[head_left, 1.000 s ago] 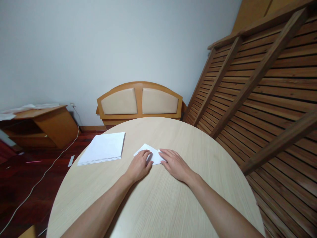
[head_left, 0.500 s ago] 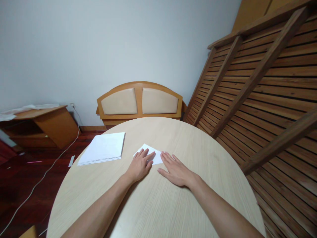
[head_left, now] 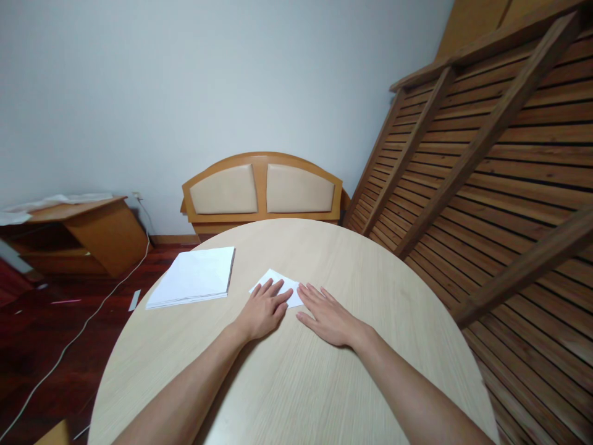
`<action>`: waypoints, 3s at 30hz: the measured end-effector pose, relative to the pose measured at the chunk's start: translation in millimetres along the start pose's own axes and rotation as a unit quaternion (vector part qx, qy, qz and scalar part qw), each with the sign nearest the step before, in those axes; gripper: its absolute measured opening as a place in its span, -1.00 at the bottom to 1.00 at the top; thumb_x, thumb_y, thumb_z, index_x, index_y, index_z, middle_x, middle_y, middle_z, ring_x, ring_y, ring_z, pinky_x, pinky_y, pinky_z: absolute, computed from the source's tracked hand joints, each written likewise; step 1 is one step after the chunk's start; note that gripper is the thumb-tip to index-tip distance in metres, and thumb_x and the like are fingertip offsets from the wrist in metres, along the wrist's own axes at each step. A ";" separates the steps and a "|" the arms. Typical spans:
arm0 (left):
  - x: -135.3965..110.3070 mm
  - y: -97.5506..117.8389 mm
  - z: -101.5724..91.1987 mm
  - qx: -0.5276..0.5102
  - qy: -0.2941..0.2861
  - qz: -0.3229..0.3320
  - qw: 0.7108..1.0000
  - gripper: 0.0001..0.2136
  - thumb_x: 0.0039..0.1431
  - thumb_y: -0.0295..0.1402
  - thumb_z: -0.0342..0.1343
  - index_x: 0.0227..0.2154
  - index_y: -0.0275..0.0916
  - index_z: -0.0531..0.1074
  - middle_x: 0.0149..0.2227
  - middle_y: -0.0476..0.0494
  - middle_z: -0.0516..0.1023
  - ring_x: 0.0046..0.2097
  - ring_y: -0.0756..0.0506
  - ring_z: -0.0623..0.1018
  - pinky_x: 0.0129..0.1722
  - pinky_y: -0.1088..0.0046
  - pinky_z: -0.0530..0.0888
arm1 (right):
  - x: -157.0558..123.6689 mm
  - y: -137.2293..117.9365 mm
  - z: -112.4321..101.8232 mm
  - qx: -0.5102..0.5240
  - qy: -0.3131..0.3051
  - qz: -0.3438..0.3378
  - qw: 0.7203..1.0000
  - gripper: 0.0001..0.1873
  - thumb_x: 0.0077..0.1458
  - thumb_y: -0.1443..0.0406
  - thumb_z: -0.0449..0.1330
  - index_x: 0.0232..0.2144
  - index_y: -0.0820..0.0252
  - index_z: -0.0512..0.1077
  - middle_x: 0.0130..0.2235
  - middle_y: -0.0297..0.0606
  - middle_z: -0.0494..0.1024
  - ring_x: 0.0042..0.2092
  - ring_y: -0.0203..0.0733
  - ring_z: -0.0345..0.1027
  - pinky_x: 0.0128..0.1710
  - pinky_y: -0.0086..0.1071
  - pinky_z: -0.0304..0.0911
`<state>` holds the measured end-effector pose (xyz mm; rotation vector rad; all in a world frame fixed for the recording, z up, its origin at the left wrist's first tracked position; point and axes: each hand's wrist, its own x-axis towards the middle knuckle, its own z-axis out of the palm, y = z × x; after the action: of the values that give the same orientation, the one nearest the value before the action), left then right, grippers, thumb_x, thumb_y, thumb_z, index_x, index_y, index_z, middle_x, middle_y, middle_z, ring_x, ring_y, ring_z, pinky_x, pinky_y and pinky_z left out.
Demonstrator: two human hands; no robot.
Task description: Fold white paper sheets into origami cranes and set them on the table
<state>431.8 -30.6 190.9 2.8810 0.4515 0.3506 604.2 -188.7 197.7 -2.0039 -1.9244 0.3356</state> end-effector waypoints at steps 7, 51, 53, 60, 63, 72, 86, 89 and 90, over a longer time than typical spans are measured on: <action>-3.5 -3.7 -8.7 0.004 0.022 0.067 0.998 -0.63 0.36 -0.19 -0.02 0.16 -0.06 0.40 0.25 -0.27 0.36 0.27 -0.35 0.32 0.22 -0.12 0.26 | 0.1 17.0 -4.3 -0.003 0.070 -0.058 0.996 -0.47 0.31 0.32 0.00 0.30 0.06 0.20 0.32 -0.18 0.26 0.34 -0.07 0.05 0.32 -0.03 0.00; -1.4 5.7 -20.9 0.057 0.118 0.086 0.988 -0.63 0.21 -0.61 -0.01 -0.02 -0.15 0.49 -0.14 -0.13 0.67 -0.17 -0.15 0.66 -0.18 0.37 0.54 | -3.3 15.5 -32.4 -0.079 0.216 -0.084 0.970 -0.80 0.30 0.22 0.18 -0.08 -0.06 0.57 -0.19 -0.31 0.68 -0.15 -0.12 0.51 -0.16 -0.23 0.26; -2.1 4.0 -20.9 0.060 0.124 0.083 0.987 -0.59 0.18 -0.63 0.00 0.02 -0.15 0.47 -0.11 -0.13 0.66 -0.15 -0.16 0.66 -0.17 0.35 0.54 | -3.9 17.1 -32.0 -0.071 0.228 -0.083 0.968 -0.78 0.30 0.25 0.17 -0.06 -0.07 0.56 -0.16 -0.32 0.68 -0.14 -0.12 0.53 -0.16 -0.21 0.28; -3.2 -3.9 -17.5 0.052 0.165 0.080 0.982 -0.56 0.17 -0.67 -0.01 0.05 -0.16 0.44 -0.04 -0.13 0.64 -0.11 -0.15 0.64 -0.13 0.31 0.56 | -3.5 19.5 -30.5 -0.041 0.275 -0.085 0.957 -0.69 0.28 0.38 0.17 0.02 -0.02 0.51 -0.06 -0.31 0.65 -0.09 -0.13 0.54 -0.12 -0.18 0.33; -1.8 -1.8 -17.0 0.051 0.187 0.084 0.977 -0.60 0.19 -0.66 0.00 0.02 -0.19 0.46 -0.06 -0.15 0.63 -0.10 -0.15 0.63 -0.12 0.30 0.55 | -3.8 19.3 -30.8 -0.038 0.291 -0.097 0.951 -0.65 0.28 0.42 0.14 0.04 -0.01 0.49 -0.04 -0.30 0.64 -0.07 -0.14 0.54 -0.08 -0.19 0.33; -1.0 14.0 -27.6 0.101 0.205 0.114 0.967 -0.74 0.26 -0.52 0.09 -0.04 -0.17 0.52 -0.18 -0.16 0.62 -0.20 -0.15 0.52 -0.23 0.32 0.51 | -3.9 4.4 -35.4 -0.063 0.254 -0.159 0.952 -0.70 0.32 0.37 0.13 0.05 0.06 0.48 -0.02 -0.26 0.63 0.02 -0.16 0.51 -0.05 -0.22 0.26; -3.2 8.9 -27.8 0.018 0.208 0.048 0.977 -0.76 0.31 -0.49 0.04 -0.09 -0.14 0.55 -0.22 -0.14 0.63 -0.20 -0.14 0.53 -0.24 0.36 0.47 | -5.9 -0.1 -35.5 -0.002 0.301 -0.106 0.948 -0.72 0.30 0.29 0.13 0.03 0.04 0.48 -0.07 -0.22 0.63 -0.02 -0.09 0.50 0.01 -0.14 0.32; -3.9 9.8 -27.1 -0.068 0.249 0.040 0.965 -0.80 0.34 -0.45 0.02 -0.14 -0.18 0.54 -0.21 -0.14 0.63 -0.19 -0.14 0.55 -0.21 0.34 0.48 | -4.9 -1.9 -32.7 0.029 0.304 -0.088 0.948 -0.61 0.25 0.25 0.21 0.12 0.05 0.37 0.01 -0.20 0.57 0.04 -0.07 0.44 0.06 -0.11 0.30; -3.9 10.9 -27.0 -0.098 0.256 0.037 0.961 -0.82 0.35 -0.43 0.01 -0.16 -0.19 0.53 -0.22 -0.14 0.63 -0.20 -0.13 0.55 -0.23 0.35 0.48 | -4.3 -2.6 -31.5 0.036 0.300 -0.089 0.949 -0.59 0.23 0.24 0.22 0.12 0.05 0.35 0.03 -0.19 0.56 0.05 -0.06 0.42 0.07 -0.11 0.30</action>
<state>424.1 -37.7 218.4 2.5930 0.3608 1.0998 614.2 -195.5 227.2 -1.6140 -1.6447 -0.2277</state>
